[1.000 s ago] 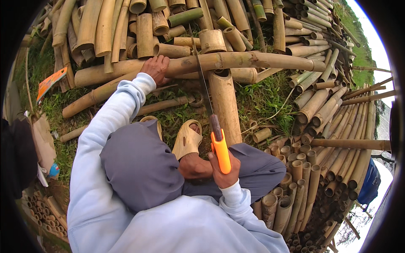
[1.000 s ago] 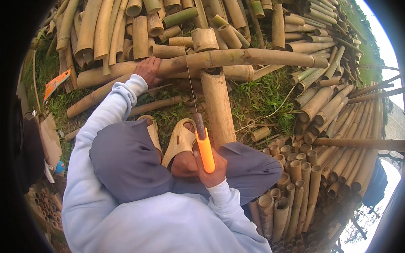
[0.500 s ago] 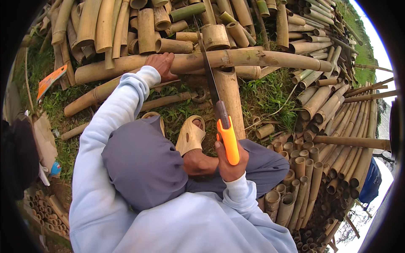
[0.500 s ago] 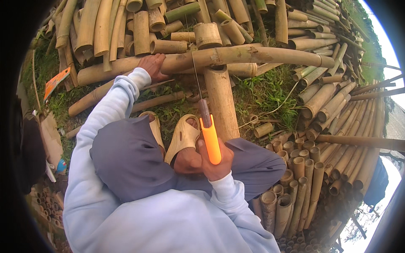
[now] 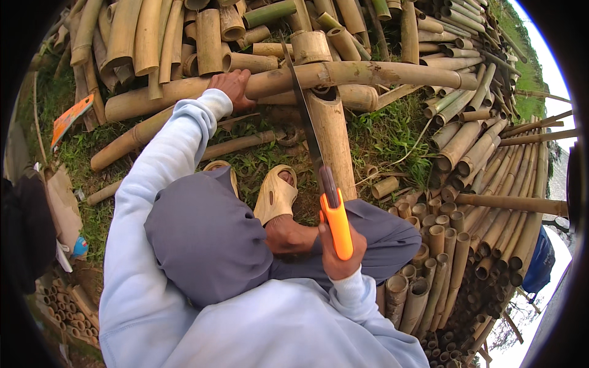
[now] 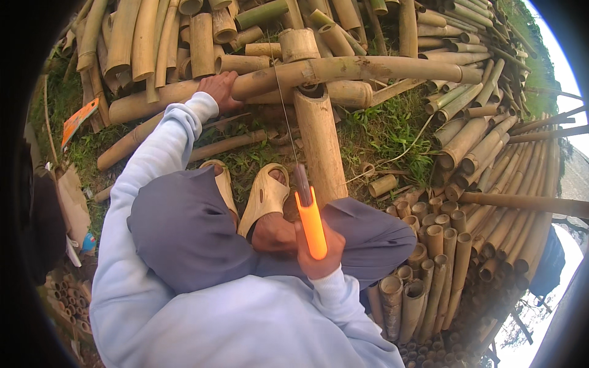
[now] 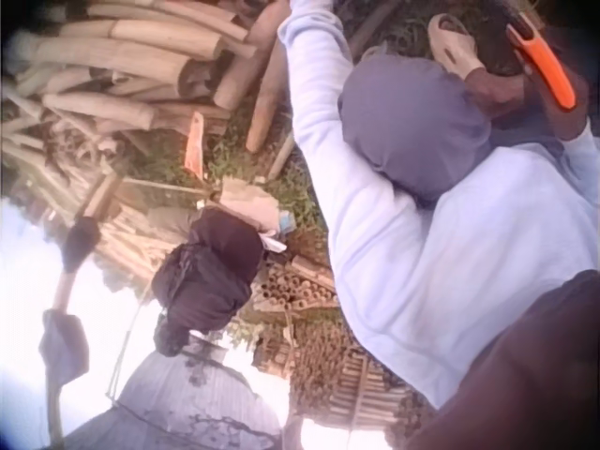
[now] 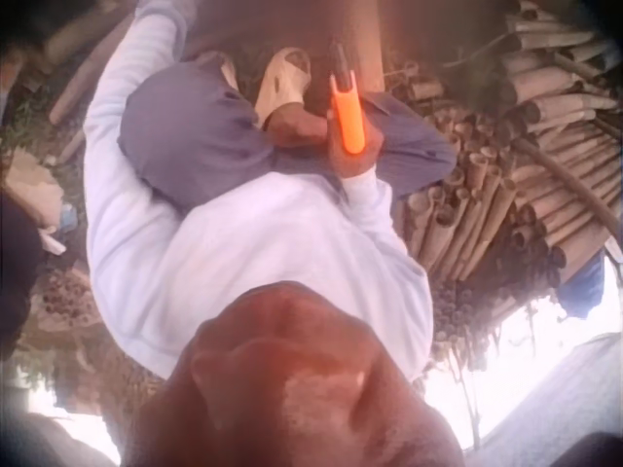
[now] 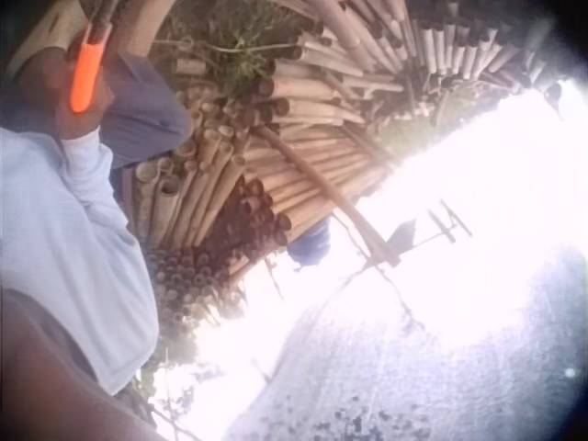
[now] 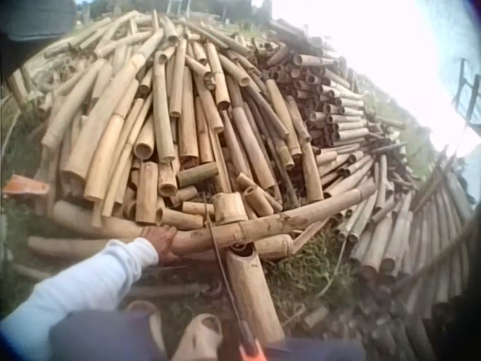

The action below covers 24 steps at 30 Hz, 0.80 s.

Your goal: The person sits on the ground and uses a hand saw to cut bamboo poles into shorter sections. They repeatedly position a pole, saw through it, and set the cut pieces aside among a large pile of bamboo.

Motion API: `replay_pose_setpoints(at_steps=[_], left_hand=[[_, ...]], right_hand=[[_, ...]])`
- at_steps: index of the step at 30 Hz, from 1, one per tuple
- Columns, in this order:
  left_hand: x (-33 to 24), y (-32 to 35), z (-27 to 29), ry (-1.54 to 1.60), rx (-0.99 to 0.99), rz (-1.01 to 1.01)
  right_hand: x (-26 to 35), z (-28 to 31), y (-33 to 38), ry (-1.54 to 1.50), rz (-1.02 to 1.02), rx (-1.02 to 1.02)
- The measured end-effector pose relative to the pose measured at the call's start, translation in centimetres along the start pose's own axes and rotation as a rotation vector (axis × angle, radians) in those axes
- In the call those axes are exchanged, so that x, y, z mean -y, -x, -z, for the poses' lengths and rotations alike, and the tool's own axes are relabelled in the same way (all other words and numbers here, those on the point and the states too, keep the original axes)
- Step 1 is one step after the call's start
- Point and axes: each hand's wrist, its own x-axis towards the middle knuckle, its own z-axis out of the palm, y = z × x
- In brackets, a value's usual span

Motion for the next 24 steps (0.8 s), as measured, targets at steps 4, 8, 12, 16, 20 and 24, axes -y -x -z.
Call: replay_pose_setpoints(at_steps=[4,8,12,16,20,24], left_hand=[[0.5,0.3,-1.2,0.026,-0.026,-0.035],[-0.5,-0.4,-0.1,0.017,0.039,-0.056],[-0.5,0.0,-0.4,0.039,0.018,-0.045],[0.3,0.8,-1.1,0.053,0.011,-0.067],[0.5,-0.8,-0.3,0.063,0.069,-0.060],[-0.1,-1.4,0.1,0.073,0.061,-0.061]], right_hand=[[-0.3,3.7,5.9,0.122,0.003,0.046],[-3.1,-0.9,-3.2,-0.055,-0.046,0.060],[-3.3,-3.3,-5.1,-0.133,-0.007,-0.021],[-1.4,-0.3,1.6,-0.055,0.048,-0.021],[-2.6,-0.2,1.3,0.007,0.070,-0.018],[-4.3,-4.9,-6.8,-0.071,-0.011,0.006]])
